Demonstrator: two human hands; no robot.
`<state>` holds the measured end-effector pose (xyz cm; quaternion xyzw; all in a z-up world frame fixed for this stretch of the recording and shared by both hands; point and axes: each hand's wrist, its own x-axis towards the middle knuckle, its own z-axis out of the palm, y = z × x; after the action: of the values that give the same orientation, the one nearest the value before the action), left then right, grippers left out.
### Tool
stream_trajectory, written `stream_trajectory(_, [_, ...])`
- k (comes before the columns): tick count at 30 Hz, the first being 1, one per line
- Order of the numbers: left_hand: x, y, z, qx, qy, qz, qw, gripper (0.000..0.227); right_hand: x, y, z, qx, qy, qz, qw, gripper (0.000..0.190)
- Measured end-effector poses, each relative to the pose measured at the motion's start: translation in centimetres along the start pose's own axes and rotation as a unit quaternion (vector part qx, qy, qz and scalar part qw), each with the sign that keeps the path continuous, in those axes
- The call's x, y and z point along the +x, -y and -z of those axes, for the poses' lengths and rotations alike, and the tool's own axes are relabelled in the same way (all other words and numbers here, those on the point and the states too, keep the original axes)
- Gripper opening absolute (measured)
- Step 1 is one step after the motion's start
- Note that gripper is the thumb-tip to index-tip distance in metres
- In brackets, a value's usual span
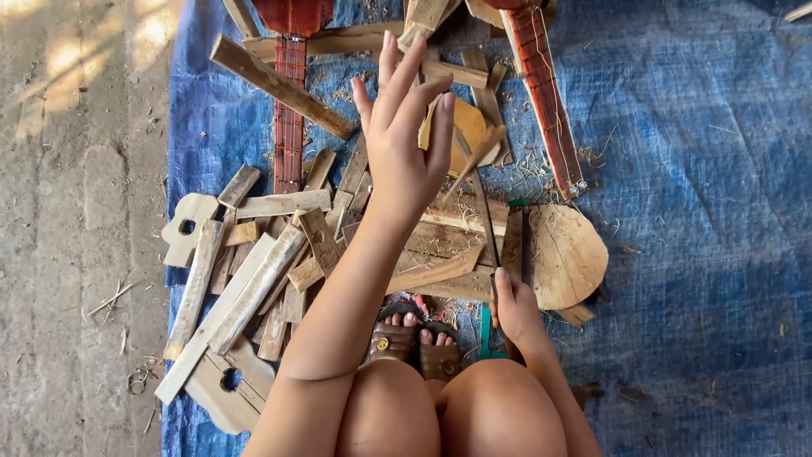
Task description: Shaping thin wooden strips using a sickle and cutting them to size with a hacksaw as part of instrument construction or repair.
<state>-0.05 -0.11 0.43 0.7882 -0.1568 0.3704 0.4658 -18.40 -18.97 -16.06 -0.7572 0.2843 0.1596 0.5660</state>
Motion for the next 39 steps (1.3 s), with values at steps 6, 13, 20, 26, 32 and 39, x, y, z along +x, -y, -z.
stream_trajectory(6, [-0.3, 0.7, -0.4, 0.004, -0.004, 0.008, 1.0, 0.012, 2.1, -4.3, -1.6, -0.036, 0.028, -0.04, 0.998, 0.063])
stream_trajectory(13, [-0.4, 0.2, -0.4, -0.032, 0.029, 0.029, 0.999, 0.023, 0.5, -1.7, -0.9, 0.007, 0.019, -0.018, 1.0, 0.058])
stream_trajectory(20, [-0.2, 0.7, -0.6, -0.064, 0.037, 0.064, 0.995, 0.036, 1.2, -0.6, -1.8, -0.176, 0.023, -0.065, 0.982, 0.069])
stream_trajectory(26, [-0.6, 1.7, -2.5, -0.097, 0.075, 0.044, 0.991, 0.067, 1.3, -1.0, -1.4, -0.125, 0.003, -0.015, 0.992, 0.07])
stream_trajectory(32, [0.6, 3.5, -4.4, -0.126, 0.173, -0.007, 0.977, 0.072, 3.2, -1.3, -1.8, -0.154, 0.013, -0.021, 0.988, 0.077])
stream_trajectory(39, [-1.1, 4.8, -9.7, -0.206, 0.307, 0.029, 0.929, 0.057, 3.9, -4.1, -1.9, -0.117, 0.032, 0.027, 0.992, 0.075])
